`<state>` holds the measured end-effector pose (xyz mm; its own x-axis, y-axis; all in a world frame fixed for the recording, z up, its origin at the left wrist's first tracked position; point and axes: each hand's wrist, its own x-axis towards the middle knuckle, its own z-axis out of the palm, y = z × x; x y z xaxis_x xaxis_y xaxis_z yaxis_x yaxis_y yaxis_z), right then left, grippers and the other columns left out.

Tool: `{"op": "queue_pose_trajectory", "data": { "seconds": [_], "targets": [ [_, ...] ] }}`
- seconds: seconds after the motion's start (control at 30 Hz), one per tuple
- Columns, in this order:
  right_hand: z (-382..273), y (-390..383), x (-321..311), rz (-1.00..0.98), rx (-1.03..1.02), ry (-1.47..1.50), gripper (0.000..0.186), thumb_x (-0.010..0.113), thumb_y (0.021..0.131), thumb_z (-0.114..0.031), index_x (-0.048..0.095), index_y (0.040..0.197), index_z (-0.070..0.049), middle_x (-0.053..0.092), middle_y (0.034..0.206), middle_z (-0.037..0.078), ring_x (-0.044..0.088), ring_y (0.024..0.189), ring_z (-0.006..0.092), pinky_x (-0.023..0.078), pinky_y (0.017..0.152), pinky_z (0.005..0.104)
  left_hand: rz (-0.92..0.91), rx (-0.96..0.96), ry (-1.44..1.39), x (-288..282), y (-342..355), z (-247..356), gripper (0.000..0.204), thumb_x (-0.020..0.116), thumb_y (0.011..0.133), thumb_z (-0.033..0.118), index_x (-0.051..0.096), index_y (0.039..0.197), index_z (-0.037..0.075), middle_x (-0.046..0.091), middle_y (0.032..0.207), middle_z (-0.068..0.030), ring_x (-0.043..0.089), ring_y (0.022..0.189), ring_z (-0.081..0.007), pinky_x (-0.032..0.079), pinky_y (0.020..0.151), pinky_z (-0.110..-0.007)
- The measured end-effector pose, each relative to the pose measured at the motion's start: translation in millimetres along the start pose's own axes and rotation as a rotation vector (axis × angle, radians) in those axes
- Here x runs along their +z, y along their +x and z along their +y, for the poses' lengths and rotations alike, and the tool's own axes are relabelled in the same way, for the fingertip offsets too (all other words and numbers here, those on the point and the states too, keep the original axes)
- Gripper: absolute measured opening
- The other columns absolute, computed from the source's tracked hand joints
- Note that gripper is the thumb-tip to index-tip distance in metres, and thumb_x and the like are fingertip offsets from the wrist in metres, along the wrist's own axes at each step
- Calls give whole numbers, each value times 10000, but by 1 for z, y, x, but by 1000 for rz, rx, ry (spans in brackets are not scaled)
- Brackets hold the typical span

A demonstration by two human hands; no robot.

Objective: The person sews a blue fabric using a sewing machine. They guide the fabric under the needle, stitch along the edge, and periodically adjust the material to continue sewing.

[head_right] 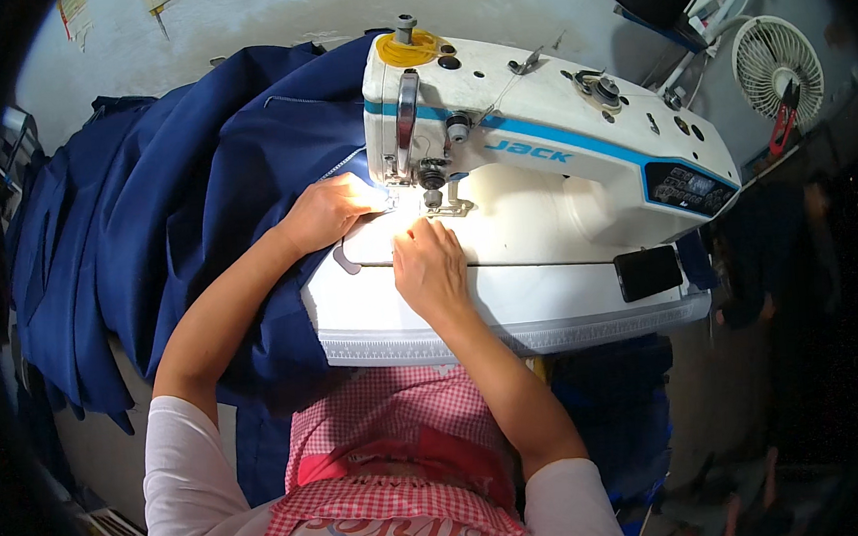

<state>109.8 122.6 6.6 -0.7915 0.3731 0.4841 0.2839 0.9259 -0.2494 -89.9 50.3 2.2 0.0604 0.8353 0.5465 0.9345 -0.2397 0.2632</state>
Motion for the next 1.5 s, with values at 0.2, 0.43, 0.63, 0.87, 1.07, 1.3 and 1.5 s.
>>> {"op": "queue_pose_trajectory", "data": {
  "seconds": [0.2,0.43,0.63,0.87,1.07,1.3,1.5],
  "targets": [
    [-37,-54,10,-10,91,806,108,563,828,26,645,891,-4,620,834,150,616,735,315,503,647,387,-68,24,74,14,9,1,162,617,792,125,731,906,119,680,900,-59,638,885,-238,519,782,-341],
    [-86,-113,33,-920,276,1045,544,678,840,-168,495,1304,48,614,1188,221,647,975,211,526,793,319,52,5,53,3,-5,8,124,621,777,54,699,873,63,677,887,-83,631,867,-261,508,764,-340],
    [-125,-148,136,-127,351,964,520,707,813,-267,498,1149,69,570,1104,250,587,930,329,500,768,378,55,-11,53,11,4,13,113,600,785,27,681,861,46,675,903,-92,627,874,-274,510,779,-353],
    [-156,-145,114,-489,416,1049,239,652,766,-164,580,818,58,611,712,221,608,683,271,470,630,417,47,-51,95,11,1,15,164,585,769,-18,683,886,41,663,888,-105,620,860,-286,505,775,-351],
    [-132,-201,53,-484,232,1249,243,528,809,-69,636,1001,33,670,964,244,659,894,314,500,797,410,71,-159,-37,18,-11,24,178,621,792,54,692,955,49,641,1000,-125,577,951,-302,466,858,-372],
    [-10,-257,-112,-571,544,764,310,483,960,-95,536,1249,5,664,991,232,684,852,277,538,759,363,67,-294,158,26,-23,105,347,683,803,161,655,1138,74,580,1185,-100,527,1059,-289,423,930,-393],
    [-78,-244,-127,41,175,667,446,625,902,-125,498,1311,-1,694,910,205,708,752,285,579,662,351,52,-330,222,21,-26,108,321,657,834,171,655,1136,63,585,1190,-104,531,1088,-281,417,954,-394]
  ]
}}
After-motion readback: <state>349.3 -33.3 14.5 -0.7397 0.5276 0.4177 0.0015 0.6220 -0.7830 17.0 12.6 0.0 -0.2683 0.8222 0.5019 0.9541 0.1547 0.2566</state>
